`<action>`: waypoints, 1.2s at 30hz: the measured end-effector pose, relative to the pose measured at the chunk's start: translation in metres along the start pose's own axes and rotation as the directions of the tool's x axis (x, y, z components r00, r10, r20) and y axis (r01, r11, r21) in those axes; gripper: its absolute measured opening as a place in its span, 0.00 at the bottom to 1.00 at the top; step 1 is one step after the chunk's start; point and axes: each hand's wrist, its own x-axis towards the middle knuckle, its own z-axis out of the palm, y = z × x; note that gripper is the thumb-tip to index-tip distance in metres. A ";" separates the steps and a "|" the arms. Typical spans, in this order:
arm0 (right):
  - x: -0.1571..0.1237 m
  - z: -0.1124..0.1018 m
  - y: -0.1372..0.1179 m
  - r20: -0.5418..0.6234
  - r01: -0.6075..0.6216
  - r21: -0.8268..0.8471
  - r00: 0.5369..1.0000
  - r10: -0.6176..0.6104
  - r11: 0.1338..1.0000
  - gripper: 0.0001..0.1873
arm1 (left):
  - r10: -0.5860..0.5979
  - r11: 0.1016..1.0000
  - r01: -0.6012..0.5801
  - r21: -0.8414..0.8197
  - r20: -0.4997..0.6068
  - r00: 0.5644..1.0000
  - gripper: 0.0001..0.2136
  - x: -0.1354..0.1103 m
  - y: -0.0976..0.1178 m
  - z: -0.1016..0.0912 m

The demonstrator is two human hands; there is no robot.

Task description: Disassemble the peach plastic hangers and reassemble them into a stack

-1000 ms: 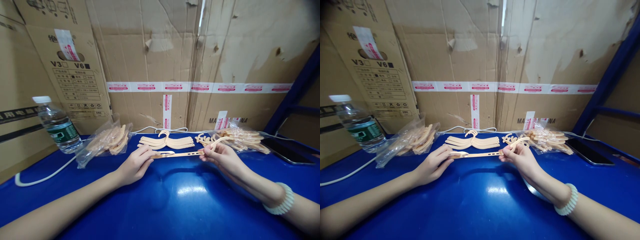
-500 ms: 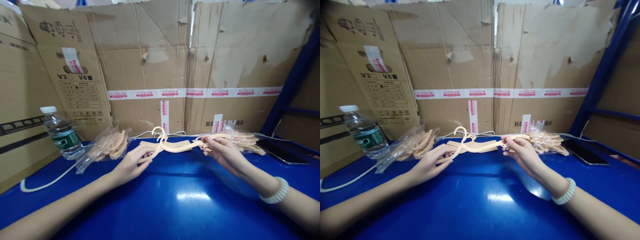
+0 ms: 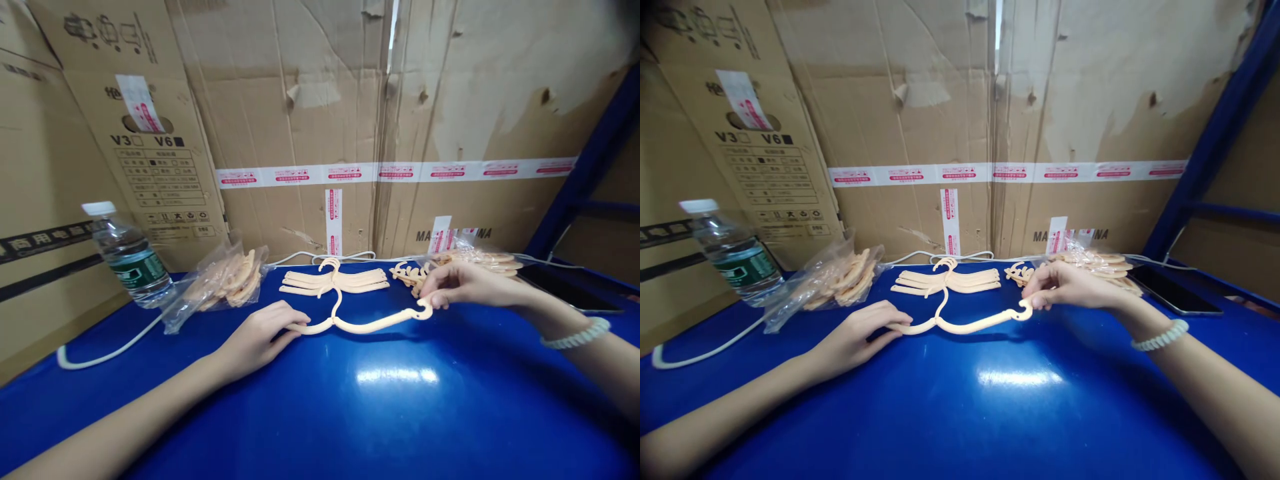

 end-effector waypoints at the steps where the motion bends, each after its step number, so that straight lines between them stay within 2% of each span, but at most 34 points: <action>1: 0.000 0.000 -0.001 0.028 -0.017 -0.057 0.999 0.019 0.998 0.14 | -0.004 1.000 0.004 -0.001 -0.004 1.000 0.09 0.000 0.000 0.000; 7: 0.000 0.008 -0.007 0.009 -0.089 -0.328 0.995 0.097 0.941 0.14 | 0.034 0.999 -0.034 -0.010 -0.022 0.999 0.10 0.001 0.000 -0.003; 9: 0.000 0.010 -0.008 0.030 -0.101 -0.342 0.993 0.118 0.934 0.16 | 0.030 1.000 -0.030 -0.007 -0.021 0.999 0.11 0.001 0.001 -0.004; 16: 0.001 0.018 -0.004 0.115 -0.045 -0.288 0.990 0.081 0.957 0.17 | 0.030 0.999 -0.030 0.024 0.002 1.000 0.12 0.000 0.003 -0.004; 26: 0.002 0.019 0.004 0.087 -0.010 -0.418 0.995 0.051 0.908 0.16 | 0.043 0.996 -0.047 0.078 0.045 0.998 0.15 0.000 0.002 -0.005; 32: 0.004 0.018 0.005 0.064 -0.003 -0.455 0.997 0.036 0.890 0.17 | -0.006 0.997 0.000 0.080 0.068 0.998 0.15 -0.002 0.000 -0.003; 36: 0.007 0.021 0.006 0.008 -0.004 -0.510 1.000 0.009 0.860 0.17 | -0.049 0.993 0.040 0.109 0.078 0.996 0.15 -0.004 -0.001 -0.002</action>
